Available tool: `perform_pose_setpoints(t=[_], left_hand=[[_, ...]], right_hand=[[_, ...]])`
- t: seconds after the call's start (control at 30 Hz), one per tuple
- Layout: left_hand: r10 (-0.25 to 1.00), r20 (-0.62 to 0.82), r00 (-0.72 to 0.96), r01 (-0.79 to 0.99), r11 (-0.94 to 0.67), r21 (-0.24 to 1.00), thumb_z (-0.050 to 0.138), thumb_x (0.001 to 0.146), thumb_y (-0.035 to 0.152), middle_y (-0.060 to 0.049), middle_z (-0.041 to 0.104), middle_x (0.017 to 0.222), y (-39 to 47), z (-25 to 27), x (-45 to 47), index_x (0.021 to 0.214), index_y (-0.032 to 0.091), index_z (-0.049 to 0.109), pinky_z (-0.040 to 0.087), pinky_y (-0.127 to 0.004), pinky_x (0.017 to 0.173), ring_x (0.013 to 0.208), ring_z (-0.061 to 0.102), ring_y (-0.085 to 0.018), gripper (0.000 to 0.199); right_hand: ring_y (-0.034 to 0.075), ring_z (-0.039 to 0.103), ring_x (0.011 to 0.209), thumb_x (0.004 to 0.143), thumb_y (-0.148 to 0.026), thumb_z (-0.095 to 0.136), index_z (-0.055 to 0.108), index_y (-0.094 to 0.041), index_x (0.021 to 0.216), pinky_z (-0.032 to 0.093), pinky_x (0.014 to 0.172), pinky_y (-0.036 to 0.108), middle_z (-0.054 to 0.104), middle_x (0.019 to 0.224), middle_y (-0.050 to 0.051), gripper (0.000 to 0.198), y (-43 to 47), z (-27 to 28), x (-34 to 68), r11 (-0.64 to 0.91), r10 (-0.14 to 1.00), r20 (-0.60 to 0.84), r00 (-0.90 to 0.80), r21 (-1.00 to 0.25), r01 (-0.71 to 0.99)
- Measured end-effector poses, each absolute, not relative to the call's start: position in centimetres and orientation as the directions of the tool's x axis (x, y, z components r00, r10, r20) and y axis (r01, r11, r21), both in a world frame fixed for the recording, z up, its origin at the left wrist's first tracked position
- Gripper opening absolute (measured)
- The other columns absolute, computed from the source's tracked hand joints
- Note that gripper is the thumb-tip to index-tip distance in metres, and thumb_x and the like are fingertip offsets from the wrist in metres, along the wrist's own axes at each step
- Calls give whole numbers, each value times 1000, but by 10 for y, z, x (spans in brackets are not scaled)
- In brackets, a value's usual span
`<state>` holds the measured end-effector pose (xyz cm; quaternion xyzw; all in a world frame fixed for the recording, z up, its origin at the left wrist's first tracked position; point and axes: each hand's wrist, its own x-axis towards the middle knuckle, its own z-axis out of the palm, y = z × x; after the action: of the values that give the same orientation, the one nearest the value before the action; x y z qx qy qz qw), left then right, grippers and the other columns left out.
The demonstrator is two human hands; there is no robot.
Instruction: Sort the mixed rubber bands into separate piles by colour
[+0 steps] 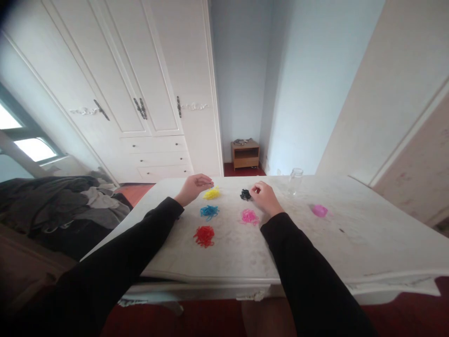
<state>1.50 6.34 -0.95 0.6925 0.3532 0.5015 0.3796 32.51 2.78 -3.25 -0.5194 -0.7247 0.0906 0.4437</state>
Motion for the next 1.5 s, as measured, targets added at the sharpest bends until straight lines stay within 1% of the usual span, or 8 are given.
perform_pose_setpoints(t=[0.2, 0.33, 0.53, 0.8, 1.0, 1.1, 1.33, 1.5], left_hand=[[869, 450, 205, 156, -483, 862, 90, 65, 39, -12, 80, 89, 60, -13, 6, 85, 15, 70, 61, -39, 83, 86, 77, -24, 37], [879, 451, 155, 209, -475, 855, 90, 62, 32, -10, 78, 80, 67, -19, 1, 82, 14, 70, 61, -38, 77, 78, 76, -23, 34], [884, 439, 158, 248, -466, 849, 87, 63, 27, -9, 77, 78, 75, -27, 2, 80, 14, 70, 60, -39, 78, 77, 75, -23, 28], [883, 439, 166, 179, -465, 867, 88, 65, 36, -11, 78, 82, 75, -31, 4, 79, 14, 70, 60, -42, 86, 84, 76, -25, 31], [882, 443, 159, 202, -469, 860, 84, 71, 36, -11, 79, 87, 67, -22, 4, 84, 15, 71, 62, -41, 82, 86, 77, -26, 28], [878, 446, 173, 154, -472, 868, 85, 73, 39, -11, 79, 89, 56, -15, 9, 86, 15, 70, 63, -40, 82, 87, 78, -26, 32], [858, 446, 254, 9, -464, 886, 89, 70, 50, -9, 76, 89, 29, -6, 30, 90, 15, 67, 65, -40, 83, 89, 79, -28, 46], [835, 456, 308, -24, -472, 881, 88, 72, 51, -7, 74, 86, 15, -4, 39, 91, 17, 66, 66, -41, 83, 93, 79, -30, 44]], right_hand=[[18, 57, 73, 76, -28, 58, 56, -22, 64, 44, 73, 32, 61, 74, 3, 14, 31, -32, 328, 445, 829, 557, -59, -591, 673], [18, 57, 73, 75, -27, 57, 56, -21, 63, 44, 74, 32, 61, 74, 3, 13, 27, -31, 329, 444, 820, 571, -48, -581, 682], [18, 56, 71, 74, -25, 57, 56, -20, 63, 42, 71, 32, 60, 72, 3, 12, 23, -28, 327, 425, 832, 553, -47, -580, 695], [18, 56, 72, 75, -25, 58, 55, -21, 62, 43, 71, 32, 61, 73, 3, 14, 23, -27, 326, 430, 836, 546, -59, -584, 688], [18, 56, 72, 75, -23, 58, 55, -21, 62, 43, 73, 32, 62, 73, 3, 13, 23, -27, 325, 442, 823, 566, -57, -572, 691], [17, 55, 71, 75, -21, 58, 54, -21, 62, 43, 73, 32, 60, 72, 2, 13, 22, -26, 321, 460, 812, 580, -66, -566, 684], [17, 57, 71, 85, -26, 62, 59, -21, 65, 43, 72, 32, 63, 74, 2, 21, 10, -11, 304, 528, 795, 586, -155, -546, 650], [21, 60, 84, 90, -31, 69, 66, -22, 75, 45, 80, 35, 67, 80, 3, 18, -6, -2, 275, 677, 698, 632, -336, -432, 595]])
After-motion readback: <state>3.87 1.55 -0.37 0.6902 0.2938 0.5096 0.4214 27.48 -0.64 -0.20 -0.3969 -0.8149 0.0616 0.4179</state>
